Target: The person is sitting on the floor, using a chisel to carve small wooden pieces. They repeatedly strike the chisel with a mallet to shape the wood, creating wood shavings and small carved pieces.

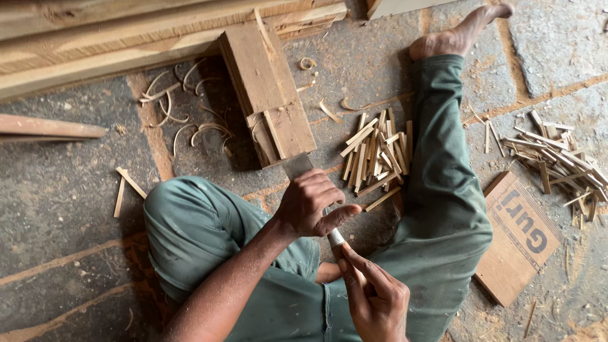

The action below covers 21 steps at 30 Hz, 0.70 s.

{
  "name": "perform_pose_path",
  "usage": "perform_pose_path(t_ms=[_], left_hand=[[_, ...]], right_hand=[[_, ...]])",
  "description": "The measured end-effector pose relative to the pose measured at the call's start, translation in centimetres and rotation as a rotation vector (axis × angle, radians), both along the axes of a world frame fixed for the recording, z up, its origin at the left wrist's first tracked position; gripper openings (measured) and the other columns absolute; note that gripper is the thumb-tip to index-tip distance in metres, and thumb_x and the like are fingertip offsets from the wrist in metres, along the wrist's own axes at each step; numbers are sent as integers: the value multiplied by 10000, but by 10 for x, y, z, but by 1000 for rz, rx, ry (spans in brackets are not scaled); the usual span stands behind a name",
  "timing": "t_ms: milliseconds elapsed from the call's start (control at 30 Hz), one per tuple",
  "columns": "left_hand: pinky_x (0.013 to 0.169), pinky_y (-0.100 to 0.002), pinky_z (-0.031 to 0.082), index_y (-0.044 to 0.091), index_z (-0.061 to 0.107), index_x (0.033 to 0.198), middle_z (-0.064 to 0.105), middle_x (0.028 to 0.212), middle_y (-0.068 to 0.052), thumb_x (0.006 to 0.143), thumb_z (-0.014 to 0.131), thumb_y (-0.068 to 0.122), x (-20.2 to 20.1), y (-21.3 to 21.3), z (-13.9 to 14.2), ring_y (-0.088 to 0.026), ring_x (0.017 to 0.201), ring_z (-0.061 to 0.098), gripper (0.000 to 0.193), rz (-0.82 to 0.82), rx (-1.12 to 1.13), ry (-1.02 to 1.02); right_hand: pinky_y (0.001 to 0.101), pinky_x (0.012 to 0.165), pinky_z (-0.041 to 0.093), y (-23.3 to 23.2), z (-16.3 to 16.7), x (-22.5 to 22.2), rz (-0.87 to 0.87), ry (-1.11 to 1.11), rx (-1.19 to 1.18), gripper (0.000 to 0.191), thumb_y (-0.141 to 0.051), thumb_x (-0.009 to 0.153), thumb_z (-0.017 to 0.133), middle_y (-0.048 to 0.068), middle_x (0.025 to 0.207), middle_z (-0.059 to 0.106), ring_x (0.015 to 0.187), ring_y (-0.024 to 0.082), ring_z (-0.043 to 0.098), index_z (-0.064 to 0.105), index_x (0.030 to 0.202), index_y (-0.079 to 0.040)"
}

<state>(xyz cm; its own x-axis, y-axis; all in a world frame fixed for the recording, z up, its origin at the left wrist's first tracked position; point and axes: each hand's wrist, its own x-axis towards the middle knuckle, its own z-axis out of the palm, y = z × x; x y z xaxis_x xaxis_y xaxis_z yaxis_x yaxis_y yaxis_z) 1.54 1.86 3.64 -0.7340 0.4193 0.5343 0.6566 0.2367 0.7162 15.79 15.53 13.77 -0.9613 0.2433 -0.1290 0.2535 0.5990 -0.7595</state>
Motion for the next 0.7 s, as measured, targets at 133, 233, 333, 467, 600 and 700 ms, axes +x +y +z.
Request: perform_pose_path(t_ms=[133, 233, 333, 467, 600, 700], left_hand=[[738, -395, 538, 80, 703, 701, 658, 631, -76, 1035, 618, 509, -1, -4, -1, -230, 627, 664, 550, 28, 33, -10], [727, -390, 529, 85, 702, 698, 653, 630, -78, 1034, 622, 502, -2, -6, -1, -231, 621, 656, 542, 38, 46, -24], [735, -387, 535, 86, 702, 696, 656, 629, -71, 1045, 612, 512, -3, -6, -1, -222, 621, 660, 558, 37, 59, -26], [737, -388, 545, 84, 727, 720, 676, 645, -65, 1015, 586, 560, -4, -6, -3, -218, 636, 668, 578, 14, -11, -116], [1032, -478, 501, 51, 764, 983, 755, 1011, -140, 1029, 440, 648, -8, -5, -6, -304, 1012, 707, 681, -1, -142, -108], [1210, -506, 379, 34, 712, 1222, 654, 1350, -224, 1032, 304, 694, -10, -6, -9, -356, 1346, 575, 799, -20, -265, -95]], right_hand=[[214, 380, 375, -7, 2, -3, -1, -7, 29, 329, -75, 844, 768, 63, 881, 849, 435, -21, 534, 789, 1167, -128], [211, 380, 371, -10, 2, -5, 9, 6, 55, 318, -74, 841, 776, 72, 895, 842, 429, -15, 517, 790, 1155, -117], [201, 391, 380, -12, 3, -6, 27, 46, 55, 307, -67, 850, 769, 80, 921, 834, 446, -25, 521, 784, 1155, -101], [222, 379, 354, -14, 5, -6, 31, 14, 55, 301, -60, 856, 763, 68, 815, 816, 435, -14, 478, 788, 1154, -87], [268, 347, 290, -14, 3, -3, 17, -84, 52, 269, -48, 842, 770, 58, 655, 769, 364, 21, 416, 801, 1109, -68], [259, 346, 298, -15, -6, 1, 40, -45, 30, 191, -31, 862, 754, 50, 646, 735, 372, 4, 475, 785, 1050, -43]])
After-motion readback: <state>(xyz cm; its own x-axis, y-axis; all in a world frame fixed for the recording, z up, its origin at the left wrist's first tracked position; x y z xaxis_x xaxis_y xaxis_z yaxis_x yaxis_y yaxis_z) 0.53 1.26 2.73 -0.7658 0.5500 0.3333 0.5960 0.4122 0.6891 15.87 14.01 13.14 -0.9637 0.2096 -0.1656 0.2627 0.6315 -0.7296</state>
